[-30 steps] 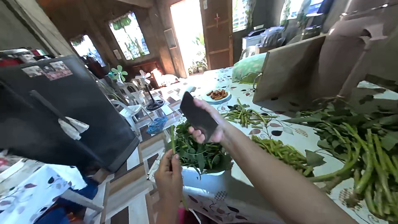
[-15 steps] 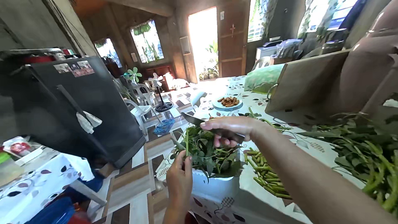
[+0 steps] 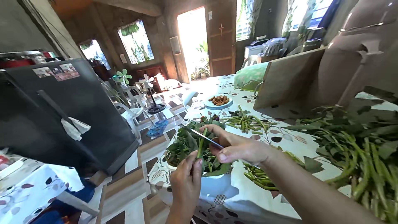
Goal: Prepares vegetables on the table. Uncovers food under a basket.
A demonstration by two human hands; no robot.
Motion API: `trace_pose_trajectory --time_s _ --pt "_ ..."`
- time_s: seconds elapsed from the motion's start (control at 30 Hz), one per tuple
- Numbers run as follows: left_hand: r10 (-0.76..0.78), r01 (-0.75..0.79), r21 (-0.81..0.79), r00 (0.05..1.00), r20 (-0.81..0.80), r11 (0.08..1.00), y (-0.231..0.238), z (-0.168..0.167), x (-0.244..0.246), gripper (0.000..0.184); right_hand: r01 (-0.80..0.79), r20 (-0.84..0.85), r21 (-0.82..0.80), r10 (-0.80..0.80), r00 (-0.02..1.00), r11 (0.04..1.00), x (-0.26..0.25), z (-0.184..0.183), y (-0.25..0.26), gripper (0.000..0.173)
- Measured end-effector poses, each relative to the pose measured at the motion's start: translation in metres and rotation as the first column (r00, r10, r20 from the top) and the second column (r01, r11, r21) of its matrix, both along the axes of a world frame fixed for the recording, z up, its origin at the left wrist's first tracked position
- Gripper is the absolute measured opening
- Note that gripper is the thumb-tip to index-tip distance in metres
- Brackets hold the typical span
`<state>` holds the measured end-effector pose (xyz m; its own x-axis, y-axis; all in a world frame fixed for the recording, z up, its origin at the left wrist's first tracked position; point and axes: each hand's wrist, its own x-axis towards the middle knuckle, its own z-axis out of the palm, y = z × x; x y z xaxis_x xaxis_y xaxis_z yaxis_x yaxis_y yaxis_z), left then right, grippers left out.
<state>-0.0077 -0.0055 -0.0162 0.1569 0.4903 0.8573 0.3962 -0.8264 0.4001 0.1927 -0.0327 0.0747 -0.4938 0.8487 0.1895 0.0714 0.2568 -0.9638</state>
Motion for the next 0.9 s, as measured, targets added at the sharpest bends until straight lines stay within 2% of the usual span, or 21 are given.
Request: trace_pose_trajectory --time_s 0.17,0.23,0.27,0.33,0.4,0.47,0.5,0.57,0.67,0.7,0.77,0.83,0.9 --pt "-0.050 0.050 -0.041 0.999 -0.003 0.998 -0.008 0.009 0.016 0.025 0.146 0.020 0.086 -0.148 0.989 0.986 0.002 -0.005 -0.018 0.097" --pt "-0.086 0.085 -0.058 0.996 -0.007 0.995 -0.012 0.009 0.022 0.025 0.250 0.066 0.170 -0.264 0.962 0.953 0.002 -0.011 -0.026 0.099" --pt "-0.112 0.112 -0.064 0.994 -0.006 0.992 -0.014 0.008 0.025 0.025 0.328 0.119 0.236 -0.362 0.924 0.915 0.001 -0.015 -0.030 0.096" --pt "-0.141 0.140 -0.076 0.990 -0.001 0.987 -0.021 0.007 0.032 0.018 0.481 0.217 0.396 -0.589 0.779 0.782 -0.007 -0.023 -0.042 0.091" --pt "-0.165 0.162 -0.118 0.986 -0.016 0.980 -0.031 0.008 0.039 0.012 0.598 0.197 0.512 -0.762 0.617 0.617 -0.015 -0.034 -0.050 0.087" --pt "-0.242 0.234 -0.160 0.970 -0.034 0.959 -0.038 0.006 0.044 0.017 0.721 0.090 0.483 -0.847 0.524 0.497 -0.010 -0.041 -0.055 0.083" --pt "-0.277 0.265 -0.174 0.960 -0.046 0.949 -0.041 0.005 0.046 0.021 0.774 0.045 0.403 -0.855 0.516 0.488 -0.001 -0.041 -0.058 0.081" --pt "-0.310 0.294 -0.187 0.949 -0.058 0.937 -0.043 0.000 0.047 0.024 0.805 -0.010 0.171 -0.816 0.578 0.568 0.024 -0.036 -0.067 0.073" --pt "-0.301 0.280 -0.212 0.951 -0.072 0.936 -0.037 -0.003 0.047 0.026 0.637 -0.019 -0.144 -0.645 0.764 0.758 0.064 -0.035 -0.084 0.053" --pt "-0.295 0.272 -0.214 0.952 -0.080 0.938 -0.035 -0.003 0.048 0.027 0.569 -0.002 -0.209 -0.582 0.813 0.795 0.076 -0.037 -0.089 0.056" --pt "-0.295 0.272 -0.193 0.949 -0.107 0.943 -0.033 -0.001 0.051 0.028 0.513 0.065 -0.269 -0.516 0.854 0.815 0.089 -0.041 -0.095 0.071" --pt "-0.299 0.275 -0.167 0.944 -0.140 0.947 -0.034 -0.002 0.058 0.028 0.529 0.123 -0.279 -0.517 0.847 0.801 0.094 -0.043 -0.097 0.087" --pt "-0.295 0.270 -0.151 0.939 -0.178 0.951 -0.035 -0.005 0.067 0.028 0.523 0.093 -0.253 -0.518 0.850 0.814 0.096 -0.044 -0.102 0.097"
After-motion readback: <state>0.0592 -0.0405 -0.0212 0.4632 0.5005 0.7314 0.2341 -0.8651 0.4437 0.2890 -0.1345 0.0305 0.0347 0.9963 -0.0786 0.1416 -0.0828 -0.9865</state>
